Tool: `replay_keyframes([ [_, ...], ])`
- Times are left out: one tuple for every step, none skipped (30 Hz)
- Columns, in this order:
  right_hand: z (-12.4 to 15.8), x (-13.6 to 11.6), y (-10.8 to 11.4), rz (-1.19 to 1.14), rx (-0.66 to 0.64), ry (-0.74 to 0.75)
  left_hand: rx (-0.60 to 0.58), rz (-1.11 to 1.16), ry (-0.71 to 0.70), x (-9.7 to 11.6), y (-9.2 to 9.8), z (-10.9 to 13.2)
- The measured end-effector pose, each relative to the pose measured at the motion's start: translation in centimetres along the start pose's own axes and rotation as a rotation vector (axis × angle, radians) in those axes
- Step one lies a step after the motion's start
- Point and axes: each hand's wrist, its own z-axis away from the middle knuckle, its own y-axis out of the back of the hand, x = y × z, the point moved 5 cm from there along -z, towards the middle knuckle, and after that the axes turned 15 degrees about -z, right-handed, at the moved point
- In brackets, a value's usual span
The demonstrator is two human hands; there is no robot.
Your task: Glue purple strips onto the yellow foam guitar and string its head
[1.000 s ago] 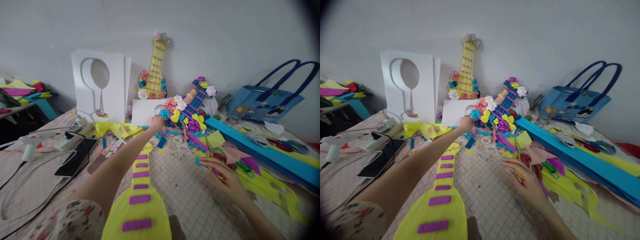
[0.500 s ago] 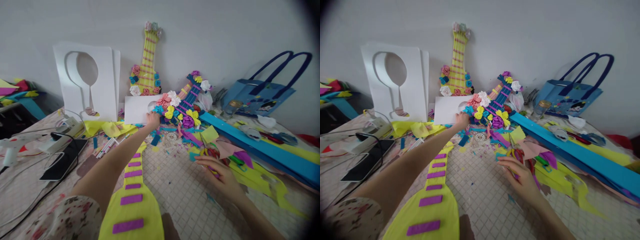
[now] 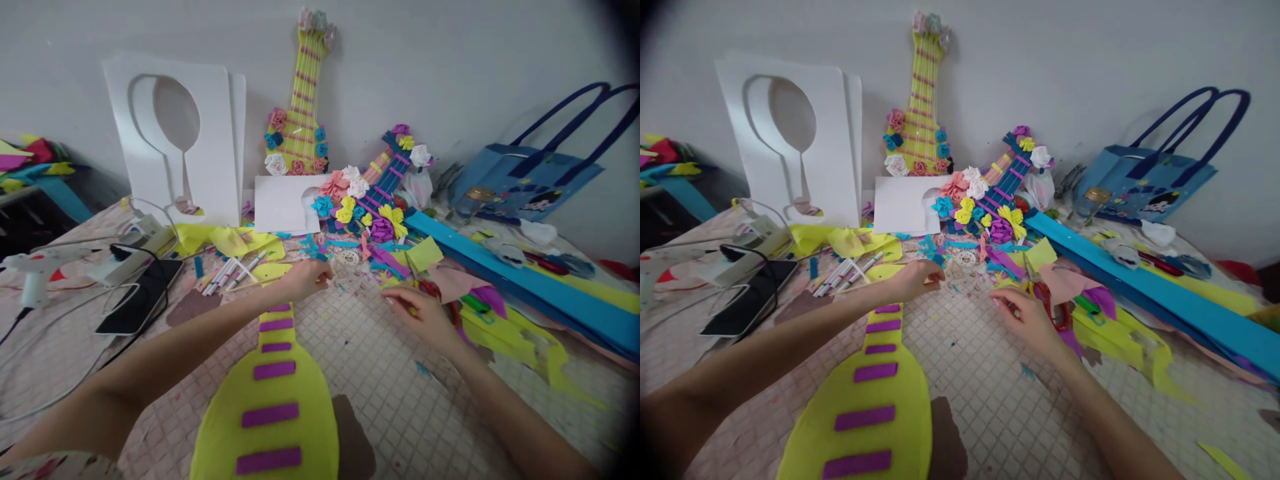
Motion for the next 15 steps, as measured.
replay_keyframes([
  [-0.8,-0.1,-0.1,0.021,-0.011,0.008,0.004,0.014,-0.018,-0.1,0.1,0.0],
  [-1.6,-0.1,-0.3,0.05,-0.023,0.014,0.019,0.014,-0.022,-0.3,0.3,-0.2],
  [-2.6,0.0,-0.6,0.087,-0.035,0.017,0.041,-0.001,-0.014,-0.5,0.5,-0.4],
  [-3.6,0.3,-0.8,0.131,-0.047,0.015,0.066,-0.027,-0.003,-0.7,0.8,-0.7],
  [-4.5,0.5,-1.1,0.181,-0.054,0.012,0.087,-0.06,0.003,-0.7,1.1,-1.1],
  [-5.5,0.9,-1.4,0.23,-0.06,0.008,0.1,-0.095,-0.003,-0.6,1.2,-1.5],
  [-6.3,1.2,-1.7,0.264,-0.063,0.004,0.103,-0.131,-0.024,-0.4,1.2,-1.9],
  [-7.1,1.6,-2.0,0.291,-0.064,-0.001,0.099,-0.164,-0.055,-0.1,1.1,-2.3],
  [-7.7,1.9,-2.4,0.31,-0.069,-0.005,0.091,-0.191,-0.086,0.2,0.9,-2.7],
  [-8.2,2.2,-2.7,0.325,-0.075,-0.011,0.08,-0.215,-0.117,0.5,0.7,-3.1],
  [-8.6,2.5,-3.0,0.341,-0.084,-0.017,0.067,-0.234,-0.144,0.7,0.4,-3.4],
  [-8.9,2.7,-3.3,0.356,-0.093,-0.023,0.055,-0.247,-0.164,0.9,0.1,-3.6],
  [-9.1,2.8,-3.5,0.369,-0.102,-0.029,0.046,-0.254,-0.179,1.0,-0.1,-3.8],
  [-9.2,2.9,-3.7,0.38,-0.108,-0.034,0.04,-0.257,-0.192,1.0,-0.3,-4.0],
  [-9.3,3.0,-3.8,0.388,-0.114,-0.039,0.036,-0.259,-0.203,1.0,-0.3,-4.2],
])
